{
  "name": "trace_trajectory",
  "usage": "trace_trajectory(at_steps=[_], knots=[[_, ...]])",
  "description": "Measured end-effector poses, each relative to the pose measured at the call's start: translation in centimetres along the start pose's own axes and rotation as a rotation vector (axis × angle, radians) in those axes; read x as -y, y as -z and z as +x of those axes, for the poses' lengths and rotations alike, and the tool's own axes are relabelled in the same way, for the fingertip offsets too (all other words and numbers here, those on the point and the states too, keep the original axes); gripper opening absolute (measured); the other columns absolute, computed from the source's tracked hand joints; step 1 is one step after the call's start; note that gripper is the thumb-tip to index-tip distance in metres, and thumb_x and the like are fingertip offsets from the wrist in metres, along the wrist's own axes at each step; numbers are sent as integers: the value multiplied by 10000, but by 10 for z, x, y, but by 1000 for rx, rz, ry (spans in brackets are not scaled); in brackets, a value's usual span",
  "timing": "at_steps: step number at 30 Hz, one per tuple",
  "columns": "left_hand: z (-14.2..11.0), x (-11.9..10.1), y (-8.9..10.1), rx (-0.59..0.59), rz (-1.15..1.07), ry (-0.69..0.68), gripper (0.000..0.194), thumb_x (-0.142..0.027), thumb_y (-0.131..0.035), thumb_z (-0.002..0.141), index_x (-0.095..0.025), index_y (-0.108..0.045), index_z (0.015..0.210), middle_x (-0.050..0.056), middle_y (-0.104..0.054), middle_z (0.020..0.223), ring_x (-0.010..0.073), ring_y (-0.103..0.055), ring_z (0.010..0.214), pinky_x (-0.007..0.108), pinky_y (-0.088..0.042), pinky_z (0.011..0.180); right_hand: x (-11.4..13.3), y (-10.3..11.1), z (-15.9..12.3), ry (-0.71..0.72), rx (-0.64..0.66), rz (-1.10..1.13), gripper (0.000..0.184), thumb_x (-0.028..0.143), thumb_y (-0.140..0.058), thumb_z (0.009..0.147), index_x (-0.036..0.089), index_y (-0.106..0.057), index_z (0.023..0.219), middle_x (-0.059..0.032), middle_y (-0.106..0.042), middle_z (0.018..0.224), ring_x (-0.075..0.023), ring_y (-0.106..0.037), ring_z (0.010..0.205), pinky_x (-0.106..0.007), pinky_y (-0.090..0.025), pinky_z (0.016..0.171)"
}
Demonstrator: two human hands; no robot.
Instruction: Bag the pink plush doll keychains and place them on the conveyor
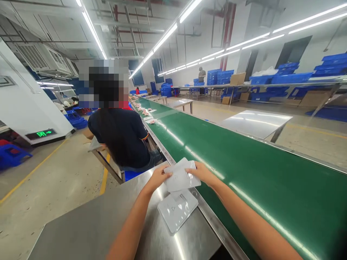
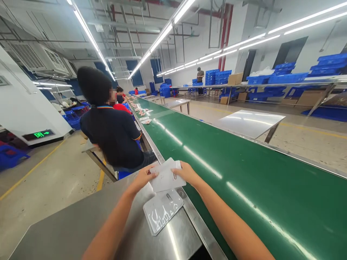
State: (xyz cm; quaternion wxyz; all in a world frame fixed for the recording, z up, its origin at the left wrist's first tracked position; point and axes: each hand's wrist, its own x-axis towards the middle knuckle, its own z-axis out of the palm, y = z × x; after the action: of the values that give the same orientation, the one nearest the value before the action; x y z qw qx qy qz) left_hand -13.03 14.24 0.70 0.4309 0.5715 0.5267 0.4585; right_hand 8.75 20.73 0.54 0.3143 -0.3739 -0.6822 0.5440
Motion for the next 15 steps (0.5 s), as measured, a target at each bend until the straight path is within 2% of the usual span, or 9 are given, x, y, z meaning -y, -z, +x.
trace_trajectory(at_steps=[7, 11, 15], knots=[[-54, 28, -5, -69, 61, 39, 415, -283, -650, 639, -180, -615, 1040, 50, -642, 993, 220, -574, 863, 289, -441, 739, -29, -25, -15, -36, 141, -69, 399, 278, -635, 616, 152, -495, 968, 6, -586, 800, -149, -544, 740, -245, -429, 640], [-80, 47, -7, -113, 167, 93, 417, -235, -618, 638, -190, -618, 1053, 56, -630, 1035, 243, -557, 921, 316, -426, 792, -45, -40, -24, -35, 161, -323, 435, 238, -640, 625, 190, -505, 1035, 4, -606, 878, -168, -556, 820, -259, -416, 712], [-89, 57, -9, -141, 375, 77, 390, -172, -564, 642, -221, -638, 1022, 50, -621, 1025, 248, -533, 957, 338, -395, 839, -49, -50, -29, -23, 115, -557, 455, 264, -609, 677, 238, -498, 1117, -32, -595, 1040, -195, -562, 922, -277, -389, 782]])
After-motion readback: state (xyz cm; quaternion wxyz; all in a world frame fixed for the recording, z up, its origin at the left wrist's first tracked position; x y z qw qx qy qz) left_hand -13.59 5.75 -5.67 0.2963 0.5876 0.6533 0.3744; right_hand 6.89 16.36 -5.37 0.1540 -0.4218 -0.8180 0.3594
